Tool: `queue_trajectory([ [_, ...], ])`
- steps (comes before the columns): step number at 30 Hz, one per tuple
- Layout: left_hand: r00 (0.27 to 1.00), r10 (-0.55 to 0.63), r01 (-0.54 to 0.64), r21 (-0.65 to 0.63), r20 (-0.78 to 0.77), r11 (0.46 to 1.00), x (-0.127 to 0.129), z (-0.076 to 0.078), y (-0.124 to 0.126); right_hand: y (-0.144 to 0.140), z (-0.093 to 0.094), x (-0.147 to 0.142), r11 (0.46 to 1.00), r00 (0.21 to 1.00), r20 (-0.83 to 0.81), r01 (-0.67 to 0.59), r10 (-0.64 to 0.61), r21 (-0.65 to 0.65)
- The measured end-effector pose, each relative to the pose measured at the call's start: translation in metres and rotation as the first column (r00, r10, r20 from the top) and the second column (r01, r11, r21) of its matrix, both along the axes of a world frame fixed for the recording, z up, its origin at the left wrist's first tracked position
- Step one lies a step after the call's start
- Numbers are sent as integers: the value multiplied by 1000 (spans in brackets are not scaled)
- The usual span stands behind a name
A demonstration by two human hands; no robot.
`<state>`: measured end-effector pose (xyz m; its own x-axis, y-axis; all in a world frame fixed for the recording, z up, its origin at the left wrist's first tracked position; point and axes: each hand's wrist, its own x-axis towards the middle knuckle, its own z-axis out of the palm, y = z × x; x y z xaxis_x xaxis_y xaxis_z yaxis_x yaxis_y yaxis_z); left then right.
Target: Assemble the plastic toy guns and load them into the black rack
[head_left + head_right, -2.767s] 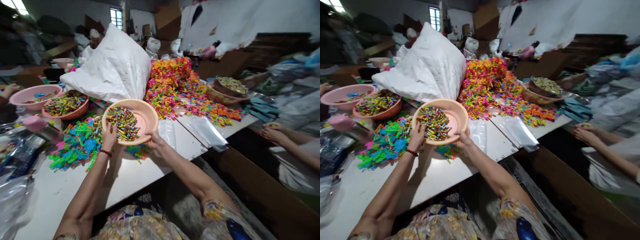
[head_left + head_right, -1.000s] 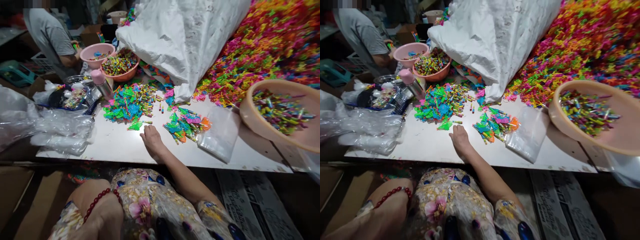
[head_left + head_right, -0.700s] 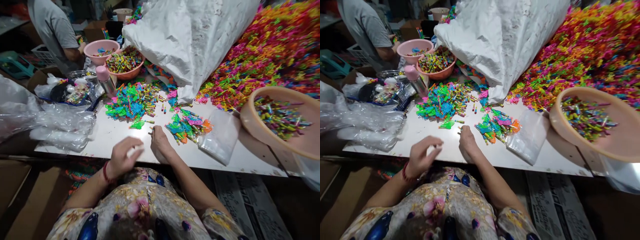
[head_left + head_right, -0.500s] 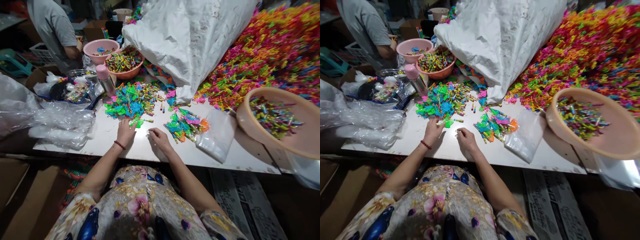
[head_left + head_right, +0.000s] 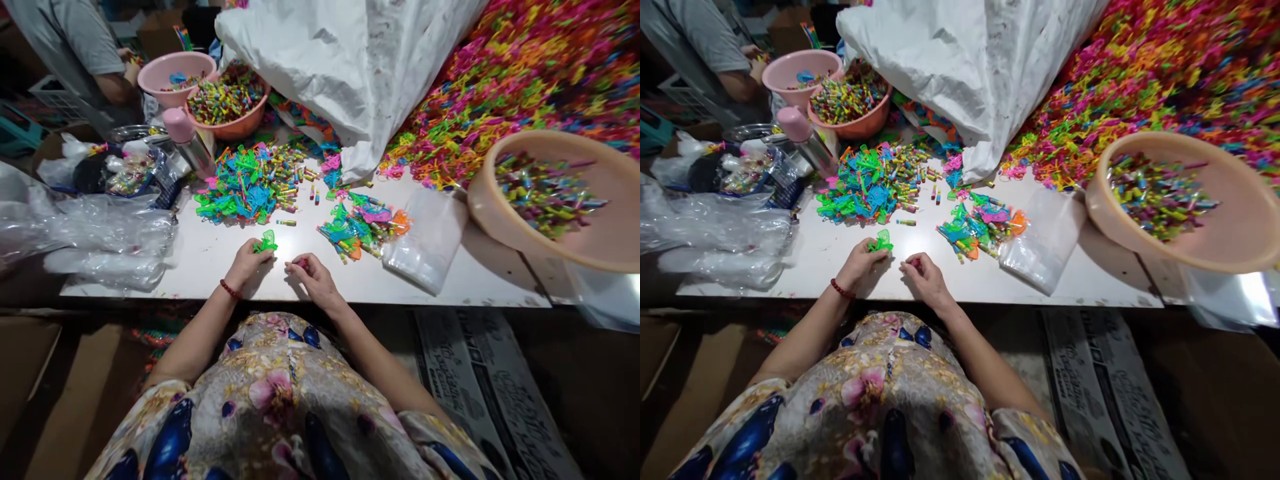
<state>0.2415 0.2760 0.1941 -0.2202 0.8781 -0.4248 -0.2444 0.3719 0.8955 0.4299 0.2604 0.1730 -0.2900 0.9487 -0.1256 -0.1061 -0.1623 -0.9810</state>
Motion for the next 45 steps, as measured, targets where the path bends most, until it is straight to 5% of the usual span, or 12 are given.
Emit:
queue_trajectory([
  [4,967,-146,149,0,209,989,1,15,-18,-8,10,2,999,999,-5,-32,32,2],
  [8,950,-179,197,-45,255,979,1,26,-29,-13,24,7,983,997,82,-27,12,181],
  [11,942,-195,226,-89,272,970,1,31,-35,-18,32,10,980,997,67,-34,21,197],
  [24,848,-309,408,-159,430,899,1,24,-43,-23,24,18,956,999,35,-48,40,291],
  [38,708,-351,588,-237,613,773,-9,20,-40,-18,13,24,741,961,276,-199,20,641],
  [45,747,-453,585,-157,486,796,-1,9,-34,-5,11,35,632,924,379,-261,-56,730],
])
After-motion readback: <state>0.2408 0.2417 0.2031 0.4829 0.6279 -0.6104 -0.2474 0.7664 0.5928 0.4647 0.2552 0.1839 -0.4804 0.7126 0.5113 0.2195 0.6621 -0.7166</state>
